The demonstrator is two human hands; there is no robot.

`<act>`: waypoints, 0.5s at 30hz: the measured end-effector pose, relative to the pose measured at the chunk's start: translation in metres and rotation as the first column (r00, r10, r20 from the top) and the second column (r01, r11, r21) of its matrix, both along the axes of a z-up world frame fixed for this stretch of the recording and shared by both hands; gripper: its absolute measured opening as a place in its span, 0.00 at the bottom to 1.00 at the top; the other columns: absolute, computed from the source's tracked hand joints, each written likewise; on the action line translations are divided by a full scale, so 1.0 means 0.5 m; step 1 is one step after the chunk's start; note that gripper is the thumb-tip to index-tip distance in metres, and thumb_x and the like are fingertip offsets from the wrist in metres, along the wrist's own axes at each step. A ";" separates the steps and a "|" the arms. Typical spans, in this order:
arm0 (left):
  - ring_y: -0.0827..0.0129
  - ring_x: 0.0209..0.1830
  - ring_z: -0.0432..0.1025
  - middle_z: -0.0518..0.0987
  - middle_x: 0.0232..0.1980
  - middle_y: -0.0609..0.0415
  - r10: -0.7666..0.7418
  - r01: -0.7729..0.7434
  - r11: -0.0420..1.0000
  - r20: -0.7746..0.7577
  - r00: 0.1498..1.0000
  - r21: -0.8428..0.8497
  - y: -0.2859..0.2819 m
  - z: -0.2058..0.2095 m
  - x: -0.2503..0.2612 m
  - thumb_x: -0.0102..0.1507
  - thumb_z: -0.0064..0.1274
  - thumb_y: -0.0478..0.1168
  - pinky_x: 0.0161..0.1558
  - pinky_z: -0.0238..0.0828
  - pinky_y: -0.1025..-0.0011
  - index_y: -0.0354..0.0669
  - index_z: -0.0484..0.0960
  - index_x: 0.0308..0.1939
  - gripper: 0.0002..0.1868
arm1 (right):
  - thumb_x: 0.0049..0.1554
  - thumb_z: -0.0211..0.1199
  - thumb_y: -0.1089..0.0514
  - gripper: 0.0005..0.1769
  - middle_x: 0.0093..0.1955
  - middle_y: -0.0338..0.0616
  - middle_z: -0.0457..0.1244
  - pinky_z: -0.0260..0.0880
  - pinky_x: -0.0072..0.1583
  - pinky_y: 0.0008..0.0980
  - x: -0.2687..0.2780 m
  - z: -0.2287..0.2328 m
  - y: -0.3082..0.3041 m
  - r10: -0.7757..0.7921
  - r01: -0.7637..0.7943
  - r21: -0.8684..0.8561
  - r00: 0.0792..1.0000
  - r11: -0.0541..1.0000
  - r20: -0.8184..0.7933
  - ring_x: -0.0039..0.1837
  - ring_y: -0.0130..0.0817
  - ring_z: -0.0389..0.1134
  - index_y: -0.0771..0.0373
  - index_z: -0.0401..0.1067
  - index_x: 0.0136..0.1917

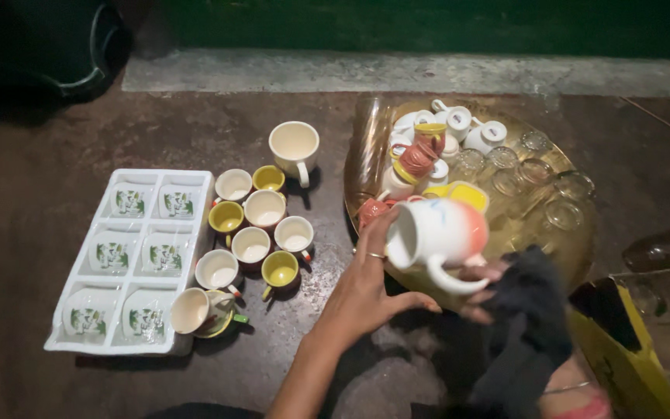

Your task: The person wipes various cups and mugs using a dark cloth and places them onto the floor and a large metal tray.

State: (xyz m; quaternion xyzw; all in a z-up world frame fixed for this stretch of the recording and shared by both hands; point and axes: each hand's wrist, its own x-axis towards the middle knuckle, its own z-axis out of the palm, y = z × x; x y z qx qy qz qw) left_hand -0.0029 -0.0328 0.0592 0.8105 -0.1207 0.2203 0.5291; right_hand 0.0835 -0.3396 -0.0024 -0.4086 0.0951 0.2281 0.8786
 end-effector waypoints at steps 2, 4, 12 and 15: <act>0.43 0.74 0.62 0.61 0.73 0.38 0.025 -0.029 0.999 -0.108 0.994 -0.029 0.003 -0.003 -0.002 0.44 0.77 0.50 0.70 0.63 0.55 0.40 0.52 0.75 0.63 | 0.67 0.49 0.45 0.20 0.48 0.44 0.61 0.71 0.55 0.50 -0.015 -0.054 0.021 0.044 -0.045 -0.017 0.995 0.999 -0.091 0.48 0.40 0.66 0.64 0.65 0.58; 0.45 0.73 0.63 0.62 0.72 0.40 0.039 -0.046 0.998 -0.168 0.985 -0.037 0.010 -0.014 -0.010 0.43 0.78 0.49 0.69 0.64 0.56 0.42 0.53 0.73 0.63 | 0.66 0.49 0.44 0.21 0.45 0.43 0.61 0.72 0.54 0.51 -0.024 -0.107 0.041 0.087 -0.095 -0.039 0.980 0.995 -0.178 0.46 0.38 0.66 0.64 0.64 0.58; 0.50 0.72 0.67 0.68 0.74 0.42 0.074 -0.075 0.997 -0.062 0.995 -0.015 0.033 0.002 -0.005 0.46 0.75 0.39 0.68 0.67 0.61 0.43 0.54 0.75 0.59 | 0.60 0.53 0.46 0.27 0.44 0.41 0.64 0.75 0.48 0.44 -0.042 -0.101 0.103 0.394 -0.338 0.418 0.918 0.843 -0.053 0.43 0.34 0.69 0.72 0.65 0.61; 0.47 0.68 0.68 0.69 0.67 0.41 0.096 -0.092 0.990 -0.027 0.995 0.106 0.039 0.017 -0.009 0.42 0.77 0.38 0.65 0.67 0.59 0.41 0.62 0.72 0.57 | 0.55 0.56 0.47 0.24 0.44 0.48 0.71 0.74 0.43 0.37 -0.047 -0.064 0.130 0.281 -0.304 -0.002 0.883 0.953 -0.375 0.40 0.40 0.72 0.65 0.71 0.58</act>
